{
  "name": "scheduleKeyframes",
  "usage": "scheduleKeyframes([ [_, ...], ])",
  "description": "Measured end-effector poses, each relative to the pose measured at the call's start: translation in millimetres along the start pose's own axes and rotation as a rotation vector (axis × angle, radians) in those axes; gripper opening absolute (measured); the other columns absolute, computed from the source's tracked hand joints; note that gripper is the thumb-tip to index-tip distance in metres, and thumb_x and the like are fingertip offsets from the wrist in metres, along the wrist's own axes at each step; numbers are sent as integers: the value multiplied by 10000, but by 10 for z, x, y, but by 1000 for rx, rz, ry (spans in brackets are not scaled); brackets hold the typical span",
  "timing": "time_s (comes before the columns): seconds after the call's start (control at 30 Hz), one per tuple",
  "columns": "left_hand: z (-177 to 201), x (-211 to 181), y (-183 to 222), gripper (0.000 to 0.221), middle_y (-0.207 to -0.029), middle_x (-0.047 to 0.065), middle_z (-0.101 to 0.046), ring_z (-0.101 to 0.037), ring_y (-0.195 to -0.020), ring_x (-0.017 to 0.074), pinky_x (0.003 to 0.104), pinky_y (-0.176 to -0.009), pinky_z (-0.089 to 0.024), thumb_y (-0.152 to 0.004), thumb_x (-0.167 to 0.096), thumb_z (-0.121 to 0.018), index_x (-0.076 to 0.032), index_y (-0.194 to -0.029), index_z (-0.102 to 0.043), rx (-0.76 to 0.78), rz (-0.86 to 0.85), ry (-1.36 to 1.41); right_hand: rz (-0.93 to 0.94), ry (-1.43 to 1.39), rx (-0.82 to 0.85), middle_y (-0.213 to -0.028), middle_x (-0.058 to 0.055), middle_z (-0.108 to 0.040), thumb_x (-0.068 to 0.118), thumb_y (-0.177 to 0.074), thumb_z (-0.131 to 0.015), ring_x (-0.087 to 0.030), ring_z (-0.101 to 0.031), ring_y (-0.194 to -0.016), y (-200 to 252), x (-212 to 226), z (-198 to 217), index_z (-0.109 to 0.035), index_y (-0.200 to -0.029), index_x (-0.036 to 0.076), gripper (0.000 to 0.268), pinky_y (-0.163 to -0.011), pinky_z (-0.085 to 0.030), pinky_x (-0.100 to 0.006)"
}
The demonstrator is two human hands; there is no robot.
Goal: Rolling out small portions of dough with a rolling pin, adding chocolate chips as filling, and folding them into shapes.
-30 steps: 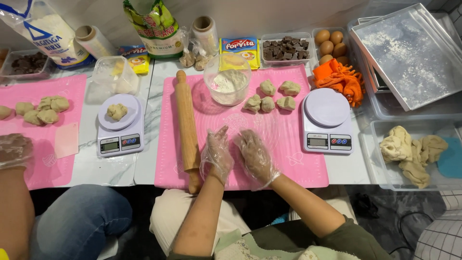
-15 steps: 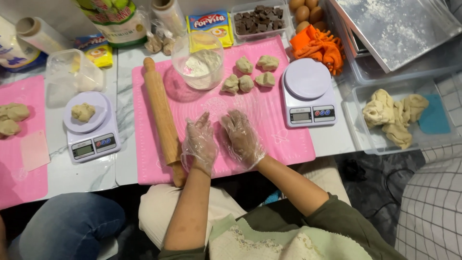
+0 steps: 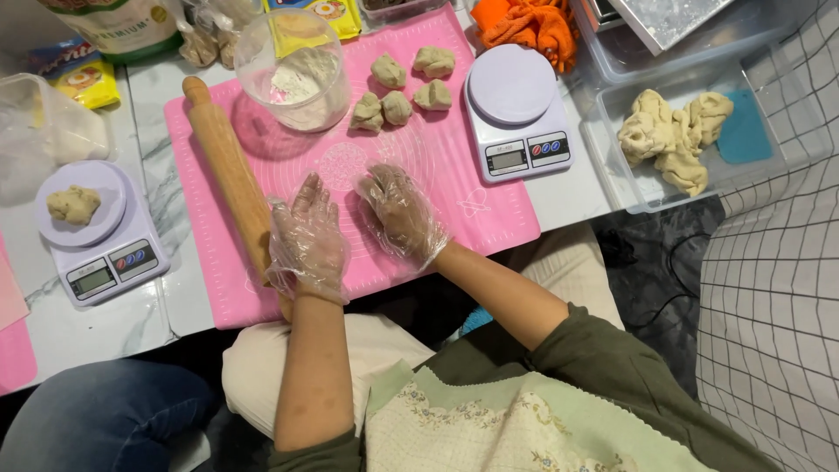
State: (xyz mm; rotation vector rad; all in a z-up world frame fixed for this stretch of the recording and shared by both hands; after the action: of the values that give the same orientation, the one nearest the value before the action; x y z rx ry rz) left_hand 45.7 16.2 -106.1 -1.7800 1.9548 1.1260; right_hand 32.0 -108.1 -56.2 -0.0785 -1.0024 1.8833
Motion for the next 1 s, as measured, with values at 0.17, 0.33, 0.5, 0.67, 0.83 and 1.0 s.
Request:
scheduleKeyframes([
  [0.17, -167, -59, 111, 685, -1343, 139, -265, -112, -1312, 297, 407, -1069, -39, -812, -575, -237, -86, -1254, -424, 17, 4, 21, -29, -22, 3, -956, -108, -492, 170, -782, -516, -291, -503, -926, 9, 31, -2, -523, -883, 96, 125, -763, -448, -372],
  [0.33, -113, -47, 46, 695, -1345, 142, -261, -107, -1312, 300, 415, -1067, -35, -809, -584, -245, -86, -1262, -416, 35, -5, 33, -46, -55, 3, -973, -116, -497, 179, -808, -482, -307, -503, -928, 44, -10, -72, -527, -889, 98, 123, -755, -453, -387],
  [0.5, -71, -33, 5, 702, -1339, 146, -260, -95, -1313, 308, 420, -1065, -24, -809, -586, -252, -79, -1270, -401, 43, -6, 65, -44, -76, 3, -975, -134, -500, 181, -802, -489, -321, -506, -925, 75, -81, -156, -535, -886, 81, 138, -754, -453, -406],
  [0.67, -142, -52, 75, 696, -1342, 127, -262, -95, -1316, 290, 417, -1067, -22, -802, -593, -261, -101, -1271, -407, 28, -9, 62, 28, -28, 16, -961, -122, -481, 153, -770, -521, -299, -501, -921, 53, -64, -130, -517, -904, 78, 154, -781, -442, -383],
  [0.83, 95, -7, -134, 671, -1370, 144, -215, -67, -1319, 297, 415, -1070, -18, -826, -558, -229, -94, -1287, -382, 34, -12, 24, 48, -33, 2, -965, -124, -481, 146, -770, -514, -302, -504, -923, 50, -45, -90, -519, -913, 72, 161, -777, -442, -385],
  [1.0, 150, 32, -212, 698, -1374, 138, -217, -70, -1318, 294, 419, -1069, -21, -805, -602, -252, -113, -1279, -406, 43, -24, 27, 47, -52, 12, -967, -129, -480, 137, -777, -507, -311, -506, -920, 27, -5, -53, -518, -934, 75, 169, -782, -439, -388],
])
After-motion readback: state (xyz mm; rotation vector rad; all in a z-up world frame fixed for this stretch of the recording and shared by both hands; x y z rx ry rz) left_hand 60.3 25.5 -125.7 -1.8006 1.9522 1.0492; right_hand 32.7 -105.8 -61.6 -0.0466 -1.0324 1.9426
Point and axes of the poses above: each hand's wrist, its own y-axis away from the middle knuckle, its own z-axis out of the back of the hand, x = y × z, the point moved 3 cm from there along -y, towards the middle knuckle
